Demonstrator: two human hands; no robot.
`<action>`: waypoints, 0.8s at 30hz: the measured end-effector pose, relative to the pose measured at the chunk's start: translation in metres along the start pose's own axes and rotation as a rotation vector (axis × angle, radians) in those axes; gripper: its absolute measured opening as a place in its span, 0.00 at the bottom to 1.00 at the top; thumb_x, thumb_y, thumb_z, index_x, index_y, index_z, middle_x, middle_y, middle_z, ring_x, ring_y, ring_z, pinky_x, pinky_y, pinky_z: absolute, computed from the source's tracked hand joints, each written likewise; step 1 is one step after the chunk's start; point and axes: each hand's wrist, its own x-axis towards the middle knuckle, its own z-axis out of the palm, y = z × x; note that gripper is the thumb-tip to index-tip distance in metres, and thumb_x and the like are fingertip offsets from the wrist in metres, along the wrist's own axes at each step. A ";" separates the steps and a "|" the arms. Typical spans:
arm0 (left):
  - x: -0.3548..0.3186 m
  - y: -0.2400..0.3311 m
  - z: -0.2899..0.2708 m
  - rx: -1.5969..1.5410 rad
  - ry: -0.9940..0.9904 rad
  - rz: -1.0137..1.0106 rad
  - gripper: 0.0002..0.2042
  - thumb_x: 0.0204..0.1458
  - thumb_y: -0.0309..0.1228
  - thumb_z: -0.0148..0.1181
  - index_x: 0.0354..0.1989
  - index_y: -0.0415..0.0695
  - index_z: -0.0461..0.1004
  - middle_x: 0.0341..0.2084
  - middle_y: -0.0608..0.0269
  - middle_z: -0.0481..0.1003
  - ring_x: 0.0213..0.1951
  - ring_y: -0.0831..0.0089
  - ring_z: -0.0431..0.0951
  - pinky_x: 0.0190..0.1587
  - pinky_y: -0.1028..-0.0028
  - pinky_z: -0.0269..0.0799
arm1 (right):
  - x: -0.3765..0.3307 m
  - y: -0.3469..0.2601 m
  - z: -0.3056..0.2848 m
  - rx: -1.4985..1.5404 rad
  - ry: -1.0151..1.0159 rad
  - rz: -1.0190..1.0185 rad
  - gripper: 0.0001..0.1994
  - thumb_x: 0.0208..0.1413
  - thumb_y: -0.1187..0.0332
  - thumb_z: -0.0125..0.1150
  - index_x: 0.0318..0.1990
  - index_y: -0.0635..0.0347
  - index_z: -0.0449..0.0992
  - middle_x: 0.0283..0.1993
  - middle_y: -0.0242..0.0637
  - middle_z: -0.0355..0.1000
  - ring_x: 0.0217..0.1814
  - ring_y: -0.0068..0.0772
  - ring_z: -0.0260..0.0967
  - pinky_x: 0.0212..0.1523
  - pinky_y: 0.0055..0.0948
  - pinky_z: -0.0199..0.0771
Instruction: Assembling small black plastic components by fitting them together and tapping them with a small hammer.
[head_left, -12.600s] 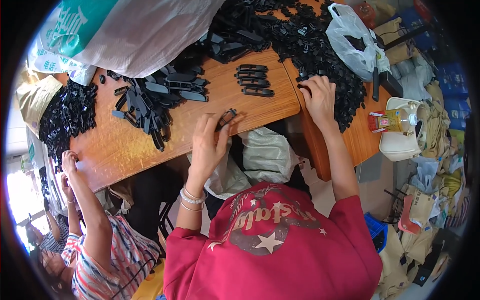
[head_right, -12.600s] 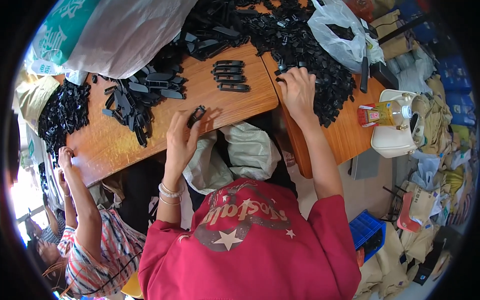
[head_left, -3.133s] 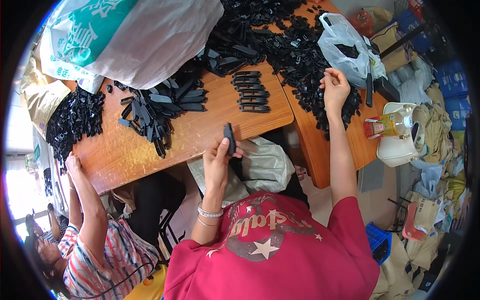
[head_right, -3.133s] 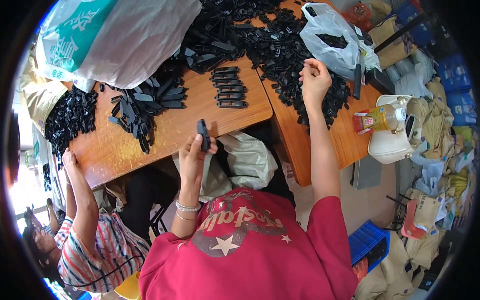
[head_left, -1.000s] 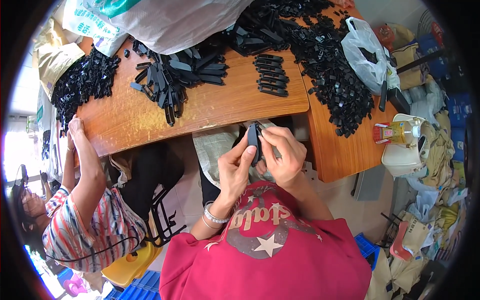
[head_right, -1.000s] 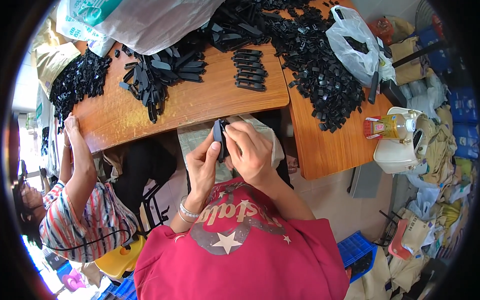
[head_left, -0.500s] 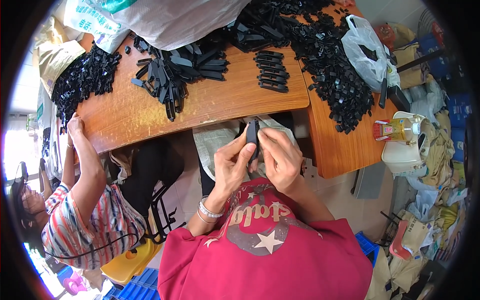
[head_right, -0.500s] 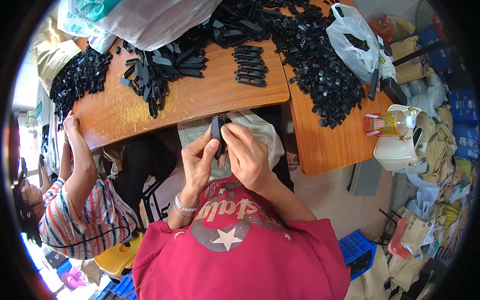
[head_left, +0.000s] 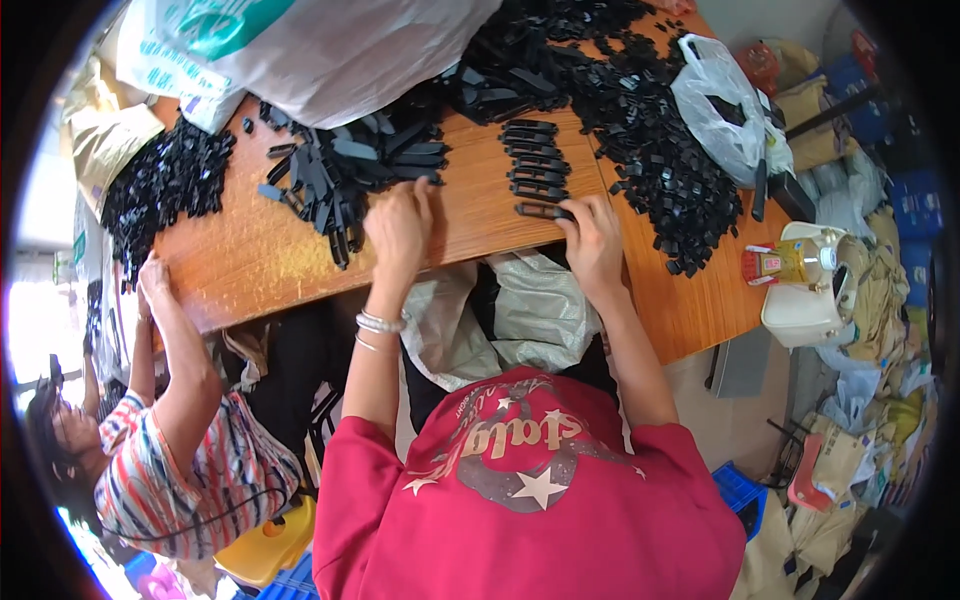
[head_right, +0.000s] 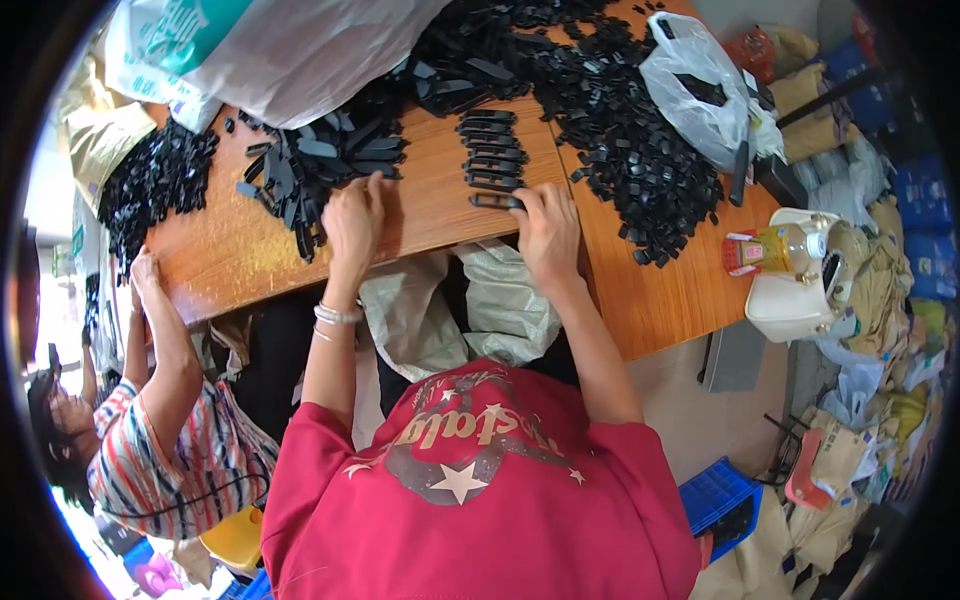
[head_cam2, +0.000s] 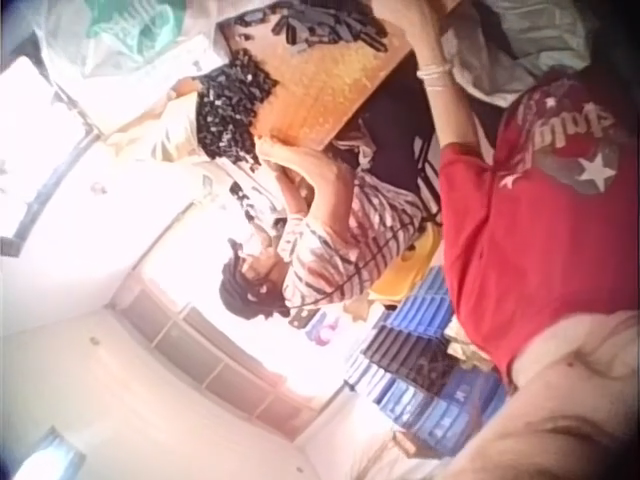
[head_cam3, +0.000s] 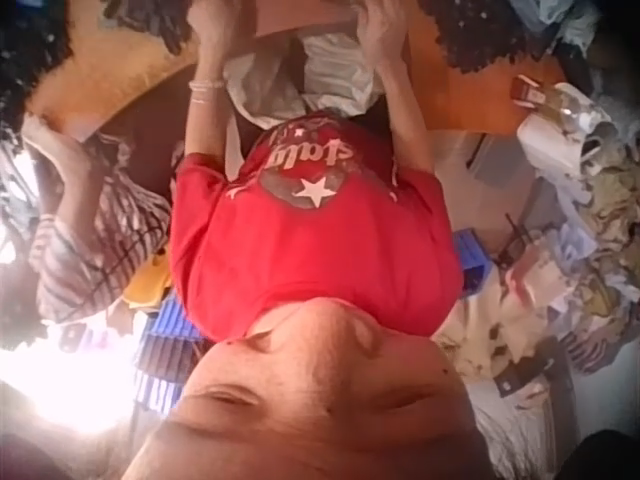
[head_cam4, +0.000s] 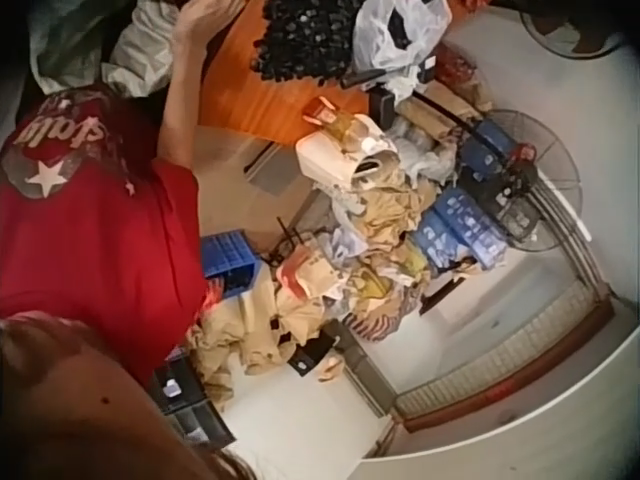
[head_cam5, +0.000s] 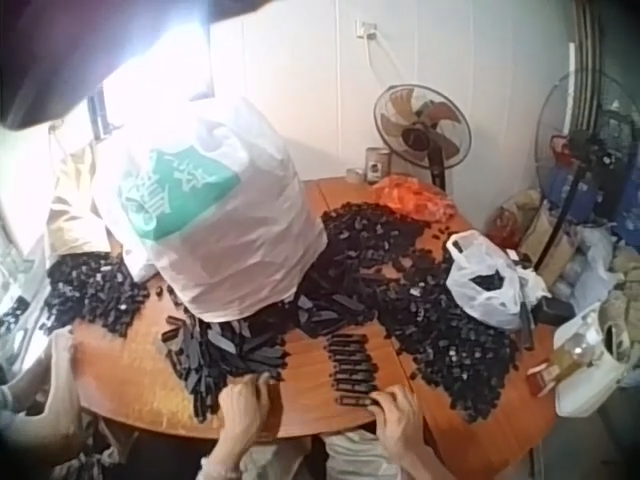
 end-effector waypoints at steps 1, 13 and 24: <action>0.011 -0.014 0.012 0.166 0.066 0.072 0.22 0.57 0.45 0.54 0.17 0.42 0.75 0.14 0.48 0.74 0.19 0.51 0.77 0.22 0.61 0.72 | 0.003 0.002 0.006 -0.023 0.008 0.010 0.10 0.47 0.78 0.63 0.40 0.63 0.74 0.36 0.41 0.66 0.41 0.47 0.66 0.42 0.39 0.67; 0.018 -0.033 0.016 -0.552 -0.261 -0.476 0.20 0.53 0.39 0.63 0.17 0.34 0.72 0.10 0.59 0.72 0.11 0.74 0.70 0.20 0.73 0.66 | 0.028 0.053 -0.025 -0.354 0.104 0.183 0.05 0.48 0.73 0.64 0.34 0.58 0.80 0.34 0.33 0.67 0.42 0.38 0.63 0.42 0.37 0.60; -0.027 -0.004 0.006 -0.938 -0.094 -0.466 0.13 0.55 0.33 0.62 0.23 0.38 0.71 0.16 0.66 0.72 0.19 0.82 0.71 0.23 0.82 0.64 | 0.030 0.064 -0.023 -0.352 0.075 0.117 0.06 0.48 0.74 0.63 0.33 0.59 0.73 0.37 0.35 0.67 0.44 0.39 0.63 0.43 0.37 0.58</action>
